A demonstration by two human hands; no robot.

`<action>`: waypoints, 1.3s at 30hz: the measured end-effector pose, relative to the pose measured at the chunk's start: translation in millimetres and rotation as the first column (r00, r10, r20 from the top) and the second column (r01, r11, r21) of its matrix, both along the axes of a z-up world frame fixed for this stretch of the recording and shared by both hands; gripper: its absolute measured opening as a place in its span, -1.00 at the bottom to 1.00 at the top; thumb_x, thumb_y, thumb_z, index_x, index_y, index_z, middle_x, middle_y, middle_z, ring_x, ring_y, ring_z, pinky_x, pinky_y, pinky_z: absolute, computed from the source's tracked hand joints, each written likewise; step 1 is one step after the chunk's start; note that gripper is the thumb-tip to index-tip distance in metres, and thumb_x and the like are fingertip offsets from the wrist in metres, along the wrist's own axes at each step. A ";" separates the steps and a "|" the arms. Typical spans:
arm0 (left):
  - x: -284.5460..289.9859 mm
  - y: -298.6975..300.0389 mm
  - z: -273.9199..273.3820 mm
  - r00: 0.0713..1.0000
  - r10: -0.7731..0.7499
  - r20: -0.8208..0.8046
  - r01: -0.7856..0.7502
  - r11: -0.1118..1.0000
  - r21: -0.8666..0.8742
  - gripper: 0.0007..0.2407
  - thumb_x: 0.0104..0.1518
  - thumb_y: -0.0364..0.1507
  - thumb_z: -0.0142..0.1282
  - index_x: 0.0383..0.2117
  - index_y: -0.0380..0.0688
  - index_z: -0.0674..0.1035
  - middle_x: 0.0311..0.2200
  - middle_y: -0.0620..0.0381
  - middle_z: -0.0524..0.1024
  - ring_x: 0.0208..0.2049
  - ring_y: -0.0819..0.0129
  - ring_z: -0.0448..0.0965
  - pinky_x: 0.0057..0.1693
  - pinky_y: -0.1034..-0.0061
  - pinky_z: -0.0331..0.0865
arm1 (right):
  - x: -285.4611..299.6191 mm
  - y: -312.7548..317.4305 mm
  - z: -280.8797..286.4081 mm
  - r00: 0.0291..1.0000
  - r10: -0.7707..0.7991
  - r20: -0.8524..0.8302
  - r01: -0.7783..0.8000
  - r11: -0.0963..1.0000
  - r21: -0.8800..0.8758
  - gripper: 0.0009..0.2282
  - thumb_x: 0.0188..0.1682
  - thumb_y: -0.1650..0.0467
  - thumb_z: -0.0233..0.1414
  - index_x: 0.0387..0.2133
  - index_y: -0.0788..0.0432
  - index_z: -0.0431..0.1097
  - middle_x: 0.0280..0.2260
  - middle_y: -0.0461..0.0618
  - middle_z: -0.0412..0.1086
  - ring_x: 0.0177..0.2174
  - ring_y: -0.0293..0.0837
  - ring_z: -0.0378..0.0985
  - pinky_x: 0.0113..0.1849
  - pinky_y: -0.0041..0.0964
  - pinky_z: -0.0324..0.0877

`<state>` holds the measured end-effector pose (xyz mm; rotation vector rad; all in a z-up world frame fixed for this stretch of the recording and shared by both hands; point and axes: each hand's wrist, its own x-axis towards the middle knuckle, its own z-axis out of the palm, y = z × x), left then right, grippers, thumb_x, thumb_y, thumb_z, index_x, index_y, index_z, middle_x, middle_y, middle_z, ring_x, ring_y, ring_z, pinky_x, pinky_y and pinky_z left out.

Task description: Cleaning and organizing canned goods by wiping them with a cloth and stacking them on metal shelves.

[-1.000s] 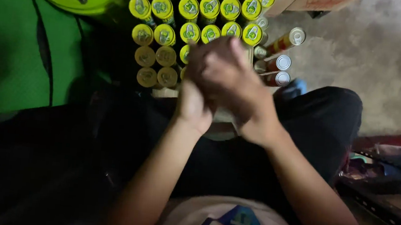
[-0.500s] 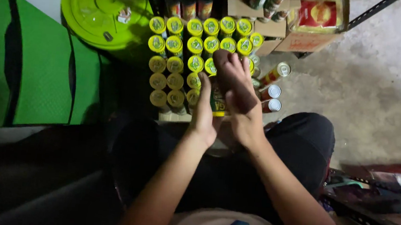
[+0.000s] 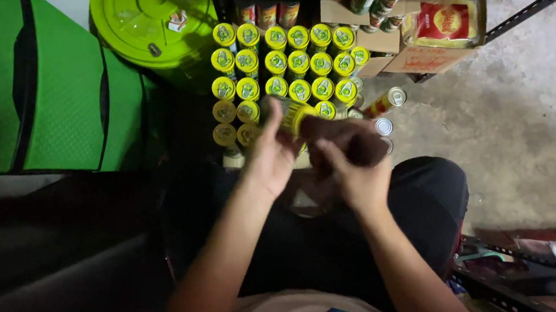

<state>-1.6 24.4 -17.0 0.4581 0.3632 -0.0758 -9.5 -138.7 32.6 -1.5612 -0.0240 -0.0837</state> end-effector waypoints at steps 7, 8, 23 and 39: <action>-8.2 -10.4 6.5 0.999 -0.019 0.040 0.023 0.993 -0.115 -0.56 0.22 -0.15 0.11 0.14 -0.11 0.45 0.06 0.17 0.55 0.06 0.34 0.55 0.23 0.38 0.40 | -5.5 12.4 27.8 0.965 0.093 0.246 -0.015 0.953 -0.303 -0.78 -0.05 0.56 0.21 -0.12 0.26 0.52 -0.17 -0.02 0.51 -0.16 -0.20 0.56 -0.04 -0.28 0.47; -8.4 -8.2 3.4 1.000 0.011 0.030 -0.008 0.997 -0.074 -0.57 0.25 -0.15 0.11 0.14 -0.12 0.45 0.05 0.15 0.54 0.05 0.32 0.55 0.21 0.36 0.40 | -8.0 14.8 30.8 0.984 0.072 0.163 -0.027 0.964 -0.263 -0.80 -0.03 0.55 0.22 -0.13 0.26 0.53 -0.18 -0.02 0.53 -0.18 -0.20 0.58 -0.06 -0.30 0.48; -12.5 -12.1 4.8 0.998 0.059 0.038 -0.058 0.998 -0.026 -0.58 0.20 -0.17 0.16 0.16 0.03 0.46 0.01 0.27 0.53 -0.04 0.39 0.55 0.06 0.41 0.41 | -14.7 14.8 33.4 0.979 0.193 0.061 -0.173 0.954 -0.245 -0.81 -0.05 0.52 0.23 -0.16 0.27 0.52 -0.23 -0.03 0.55 -0.22 -0.26 0.60 -0.11 -0.36 0.49; -11.0 -3.5 12.0 0.998 -0.035 -0.046 0.036 0.999 0.026 -0.63 0.17 -0.17 0.13 0.06 0.00 0.52 -0.02 0.28 0.56 -0.02 0.38 0.56 0.11 0.37 0.41 | -19.9 15.4 21.2 0.971 0.218 0.094 -0.191 0.954 -0.232 -0.78 -0.12 0.53 0.26 -0.21 0.34 0.50 -0.21 0.00 0.50 -0.21 -0.24 0.55 -0.11 -0.37 0.45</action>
